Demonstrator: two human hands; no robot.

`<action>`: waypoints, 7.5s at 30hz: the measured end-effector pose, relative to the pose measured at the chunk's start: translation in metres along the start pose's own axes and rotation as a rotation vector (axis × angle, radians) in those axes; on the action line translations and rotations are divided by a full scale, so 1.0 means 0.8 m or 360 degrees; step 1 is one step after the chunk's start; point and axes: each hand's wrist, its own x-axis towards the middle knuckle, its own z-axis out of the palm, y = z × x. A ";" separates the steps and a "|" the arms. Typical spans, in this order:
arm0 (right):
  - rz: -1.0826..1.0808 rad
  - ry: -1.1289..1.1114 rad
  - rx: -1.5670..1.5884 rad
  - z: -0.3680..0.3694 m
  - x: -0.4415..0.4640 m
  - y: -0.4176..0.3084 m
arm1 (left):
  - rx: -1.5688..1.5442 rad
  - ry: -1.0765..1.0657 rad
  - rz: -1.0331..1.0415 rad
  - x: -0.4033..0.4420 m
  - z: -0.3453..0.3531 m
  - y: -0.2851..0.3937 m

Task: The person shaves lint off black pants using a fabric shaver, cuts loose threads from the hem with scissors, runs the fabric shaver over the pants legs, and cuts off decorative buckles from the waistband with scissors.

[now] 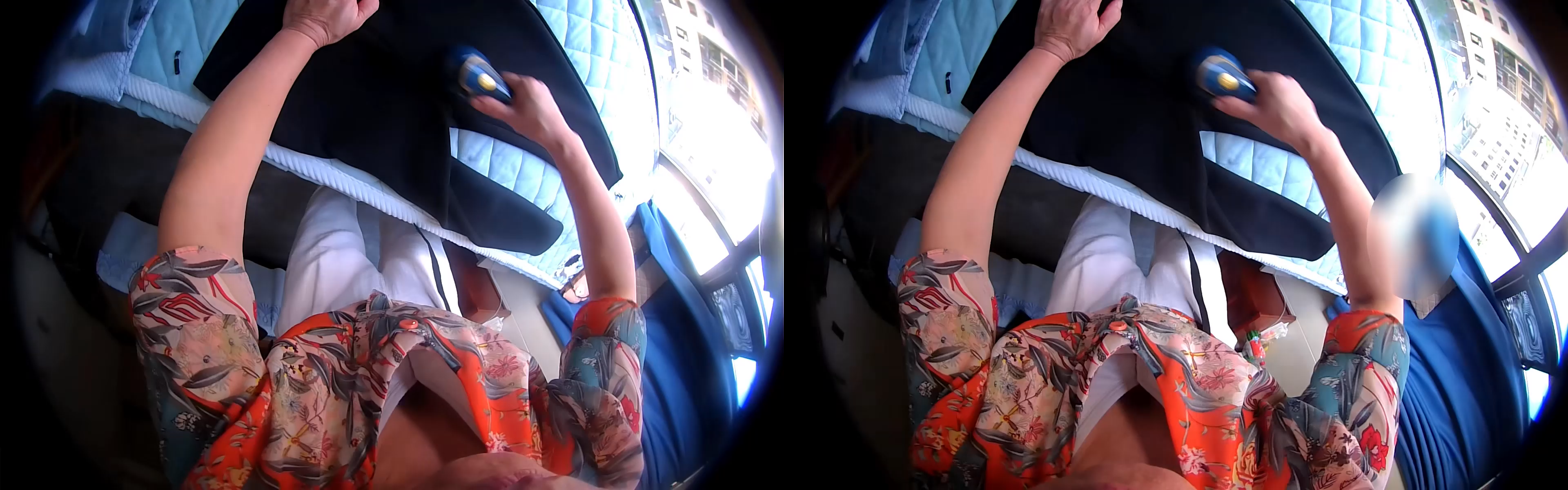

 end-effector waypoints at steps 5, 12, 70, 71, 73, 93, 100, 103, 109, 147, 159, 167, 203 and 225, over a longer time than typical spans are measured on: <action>0.0613 -0.0144 0.0047 -0.006 -0.104 0.090 | 0.0001 0.0023 0.0025 0.007 0.001 0.000; -0.0011 0.0275 0.0068 0.025 0.002 -0.012 | 0.0083 -0.0045 0.0012 0.004 0.004 0.014; 0.0421 -0.0123 -0.0017 0.032 -0.021 0.095 | -0.0322 -0.1226 -0.0414 -0.164 0.021 0.028; 0.0365 -0.0177 0.0001 0.035 -0.003 0.066 | -0.0316 -0.1289 -0.0427 -0.164 0.021 0.032; 0.0290 -0.0189 -0.0056 0.061 0.034 0.030 | -0.0339 -0.1323 -0.0420 -0.166 0.027 0.028; 0.0448 -0.0076 -0.0004 0.055 -0.042 0.120 | -0.0313 -0.1500 -0.0445 -0.153 0.053 0.016; 0.0787 -0.0031 0.0275 0.036 -0.090 0.197 | -0.0315 -0.1494 -0.0429 -0.150 0.056 0.015; 0.1080 0.0112 0.0192 0.006 -0.168 0.288 | -0.0279 -0.1431 -0.0422 -0.157 0.054 0.018; 0.0972 0.0157 0.0294 0.016 -0.133 0.241 | -0.0262 -0.1422 -0.0410 -0.154 0.055 0.019; 0.0274 0.0746 0.3286 0.115 -0.259 0.188 | -0.0667 -0.0835 -0.0467 -0.221 -0.082 0.113; -0.0850 0.0399 0.3281 0.115 -0.264 0.113 | -0.0407 -0.1231 -0.0994 -0.365 -0.145 0.099; 0.0453 0.0667 0.3686 0.228 -0.322 0.250 | -0.0331 -0.1470 -0.1191 -0.395 -0.153 0.108; 0.1268 0.0957 0.1637 0.295 -0.188 -0.043 | -0.0447 -0.0623 -0.1458 -0.255 -0.084 -0.276; 0.0993 0.0768 0.1342 0.192 -0.063 0.065 | -0.0744 -0.1015 -0.1453 0.002 0.052 -0.357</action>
